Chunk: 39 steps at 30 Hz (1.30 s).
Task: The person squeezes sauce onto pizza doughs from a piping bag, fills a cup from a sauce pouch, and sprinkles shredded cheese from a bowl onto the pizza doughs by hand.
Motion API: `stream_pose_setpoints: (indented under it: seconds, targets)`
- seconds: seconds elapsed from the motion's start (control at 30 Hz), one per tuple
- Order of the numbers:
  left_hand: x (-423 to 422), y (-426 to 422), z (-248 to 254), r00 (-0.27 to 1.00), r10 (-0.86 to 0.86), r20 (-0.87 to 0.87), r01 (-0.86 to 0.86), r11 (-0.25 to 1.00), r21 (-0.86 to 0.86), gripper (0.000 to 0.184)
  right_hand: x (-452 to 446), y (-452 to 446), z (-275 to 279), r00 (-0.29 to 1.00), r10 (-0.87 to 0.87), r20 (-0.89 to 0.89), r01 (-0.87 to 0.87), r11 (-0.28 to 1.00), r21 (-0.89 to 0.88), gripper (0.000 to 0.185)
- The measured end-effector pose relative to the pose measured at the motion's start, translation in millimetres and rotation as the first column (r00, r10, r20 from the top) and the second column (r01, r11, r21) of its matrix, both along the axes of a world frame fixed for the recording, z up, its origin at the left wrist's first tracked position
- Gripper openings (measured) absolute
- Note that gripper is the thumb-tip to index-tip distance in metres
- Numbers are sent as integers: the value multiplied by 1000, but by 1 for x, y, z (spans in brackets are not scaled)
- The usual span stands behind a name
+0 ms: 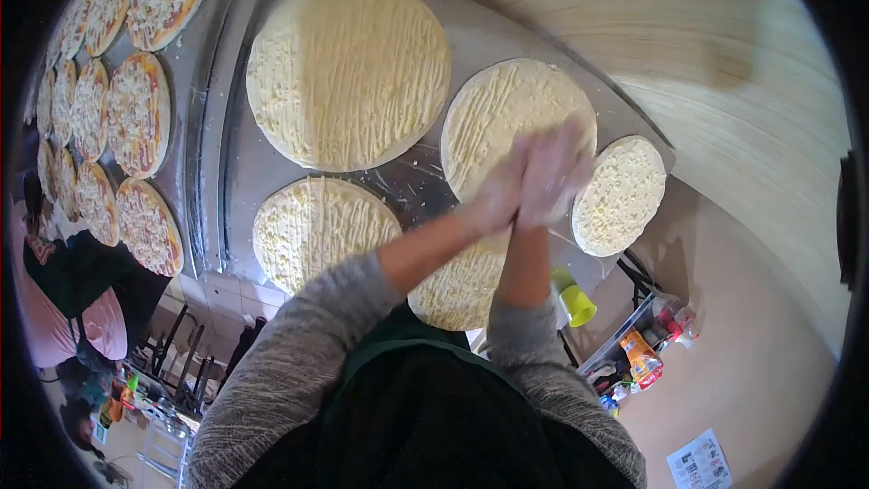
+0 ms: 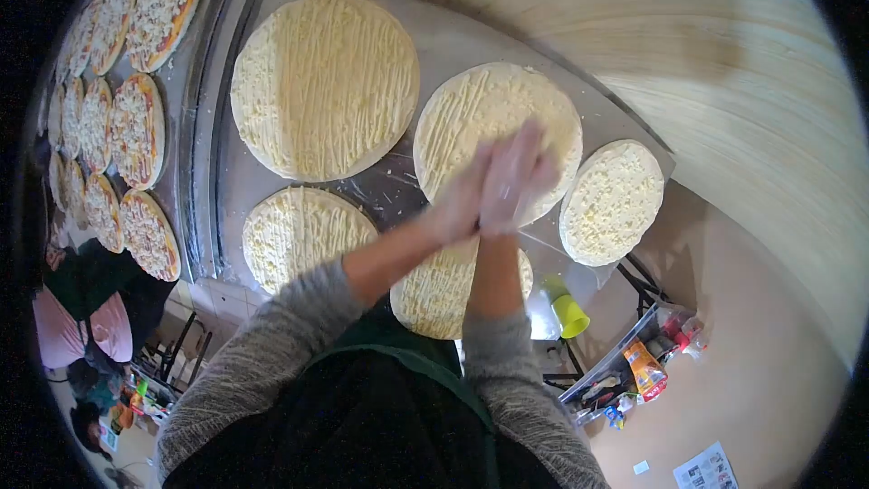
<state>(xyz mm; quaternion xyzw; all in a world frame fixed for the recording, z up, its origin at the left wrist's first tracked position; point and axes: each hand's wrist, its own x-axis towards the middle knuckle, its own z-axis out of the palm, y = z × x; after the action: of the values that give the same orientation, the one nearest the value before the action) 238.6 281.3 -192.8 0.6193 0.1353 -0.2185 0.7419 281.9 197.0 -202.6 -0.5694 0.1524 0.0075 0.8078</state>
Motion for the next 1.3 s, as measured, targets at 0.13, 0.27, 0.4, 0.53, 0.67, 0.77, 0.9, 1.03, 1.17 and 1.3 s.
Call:
stream_pose_setpoints:
  seconds: [0.13,0.27,0.4,0.53,0.67,0.77,0.9,1.03,1.17,1.3]
  targets:
    - [-50,-27,8,907,261,-330,-414,688,-596,64,-54,5,14,996,-54,-75,50,998,-49,14]
    - [41,-13,-19,993,66,100,-49,986,-162,59,55,14,8,981,-81,174,131,945,-300,18]
    - [78,-22,-27,984,141,-106,-176,781,-600,57,66,-27,-27,976,15,217,95,868,-487,22]
    - [-20,-29,-10,987,-12,158,6,999,33,59,-8,11,28,939,-284,-195,268,958,-101,28]
    - [-60,-37,-12,1000,17,-7,-18,985,-174,56,-37,8,29,953,-252,-166,172,906,-386,37]
    - [16,-38,-35,914,-50,402,-30,981,191,61,29,9,37,993,-121,13,121,974,-192,36]
    - [84,-40,-24,970,205,-130,-239,722,-649,60,90,-11,-6,872,153,465,332,512,-792,33]
    - [-7,-48,-24,984,131,122,-114,984,-136,56,3,-3,29,971,-212,-106,170,934,-313,30]
    - [-53,-48,-8,989,93,116,-78,988,-133,45,-58,-8,38,971,-185,-154,126,936,-330,28]
    - [42,-42,-9,954,4,300,8,999,-39,64,43,-8,29,976,-217,16,212,932,-294,19]
